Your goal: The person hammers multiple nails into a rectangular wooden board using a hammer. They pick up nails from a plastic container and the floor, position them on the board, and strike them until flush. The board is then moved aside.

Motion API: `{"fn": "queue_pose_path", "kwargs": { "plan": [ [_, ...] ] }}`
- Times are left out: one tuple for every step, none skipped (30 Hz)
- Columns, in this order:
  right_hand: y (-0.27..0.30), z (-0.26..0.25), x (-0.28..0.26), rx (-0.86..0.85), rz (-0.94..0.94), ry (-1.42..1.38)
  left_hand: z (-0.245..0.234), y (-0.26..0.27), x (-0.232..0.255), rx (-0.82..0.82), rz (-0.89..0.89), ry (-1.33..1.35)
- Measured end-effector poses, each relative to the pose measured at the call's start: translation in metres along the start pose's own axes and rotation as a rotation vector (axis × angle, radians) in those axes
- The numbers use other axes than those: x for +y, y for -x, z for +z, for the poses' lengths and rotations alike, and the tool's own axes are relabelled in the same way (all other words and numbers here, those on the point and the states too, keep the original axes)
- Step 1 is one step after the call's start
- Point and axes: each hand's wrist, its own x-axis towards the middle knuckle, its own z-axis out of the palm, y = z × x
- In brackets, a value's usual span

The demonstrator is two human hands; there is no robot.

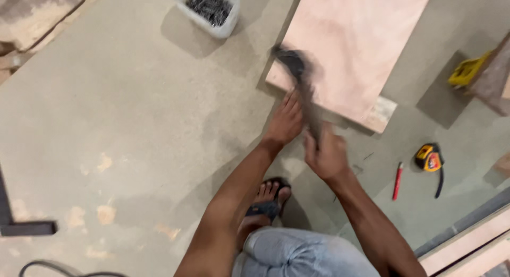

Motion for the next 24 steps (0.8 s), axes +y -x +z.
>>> {"fn": "queue_pose_path", "kwargs": {
  "plan": [
    [0.007, -0.009, 0.001, -0.031, -0.024, 0.074, 0.004, 0.001, 0.006, 0.177, 0.012, 0.094],
    [0.01, -0.016, 0.0, -0.063, -0.048, 0.147, 0.007, 0.001, 0.013, 0.355, 0.024, 0.187],
    [0.005, -0.018, -0.004, 0.059, -0.127, 0.043, 0.006, -0.001, 0.008, 0.542, 0.039, 0.259],
    [-0.006, -0.018, -0.01, 0.181, -0.204, -0.061, 0.003, -0.004, 0.004, 0.499, 0.044, 0.274],
    [-0.012, -0.017, -0.017, 0.299, -0.277, -0.169, 0.0, -0.003, 0.002, 0.452, 0.044, 0.291],
    [-0.018, -0.019, -0.022, 0.198, -0.135, -0.079, -0.002, -0.002, -0.001, 0.404, 0.045, 0.308],
    [-0.018, -0.02, -0.027, 0.089, 0.015, 0.014, -0.003, 0.004, 0.003, 0.323, 0.043, 0.232],
    [-0.01, -0.024, -0.033, -0.022, 0.164, 0.107, -0.005, 0.01, 0.007, 0.242, 0.041, 0.155],
    [-0.018, -0.027, -0.034, 0.08, 0.095, 0.026, -0.01, 0.006, 0.002, 0.175, 0.035, 0.067],
    [-0.015, -0.032, -0.037, 0.182, 0.026, -0.056, -0.016, 0.004, -0.002, 0.285, 0.036, 0.118],
    [-0.006, -0.041, -0.038, 0.276, -0.034, -0.132, -0.019, 0.005, 0.001, 0.39, 0.042, 0.182],
    [-0.004, -0.042, -0.038, 0.332, -0.095, -0.225, -0.022, 0.004, 0.003, 0.496, 0.047, 0.245],
    [0.001, -0.041, -0.039, 0.387, -0.152, -0.323, -0.024, 0.009, 0.005, 0.48, 0.034, 0.227],
    [0.0, -0.037, -0.039, 0.441, -0.208, -0.421, -0.025, 0.013, 0.007, 0.464, 0.022, 0.209],
    [0.0, -0.033, -0.04, 0.383, -0.225, -0.257, -0.028, 0.015, 0.008, 0.452, 0.013, 0.187],
    [-0.007, -0.027, -0.038, 0.322, -0.24, -0.093, -0.031, 0.017, 0.008, 0.397, 0.002, 0.183],
    [-0.016, -0.018, -0.035, 0.264, -0.248, 0.072, -0.033, 0.018, 0.009, 0.341, -0.002, 0.178],
    [-0.018, -0.013, -0.033, 0.139, -0.113, 0.063, -0.034, 0.021, 0.011, 0.285, -0.006, 0.173],
    [-0.027, -0.009, -0.027, 0.027, 0.013, 0.058, -0.037, 0.015, 0.009, 0.354, 0.017, 0.253],
    [-0.03, -0.008, -0.023, -0.087, 0.138, 0.051, -0.039, 0.01, 0.007, 0.422, 0.04, 0.335],
    [-0.025, -0.008, -0.019, 0.017, 0.045, -0.036, -0.038, 0.011, 0.008, 0.475, 0.059, 0.423],
    [-0.016, -0.008, -0.015, 0.122, -0.049, -0.123, -0.037, 0.009, 0.007, 0.343, 0.034, 0.321],
    [-0.002, -0.01, -0.012, 0.22, -0.144, -0.206, -0.034, 0.009, 0.008, 0.213, 0.004, 0.223],
    [0.01, -0.012, -0.009, 0.232, -0.13, -0.305, -0.031, 0.01, 0.009, 0.082, -0.024, 0.125]
  ]
}}
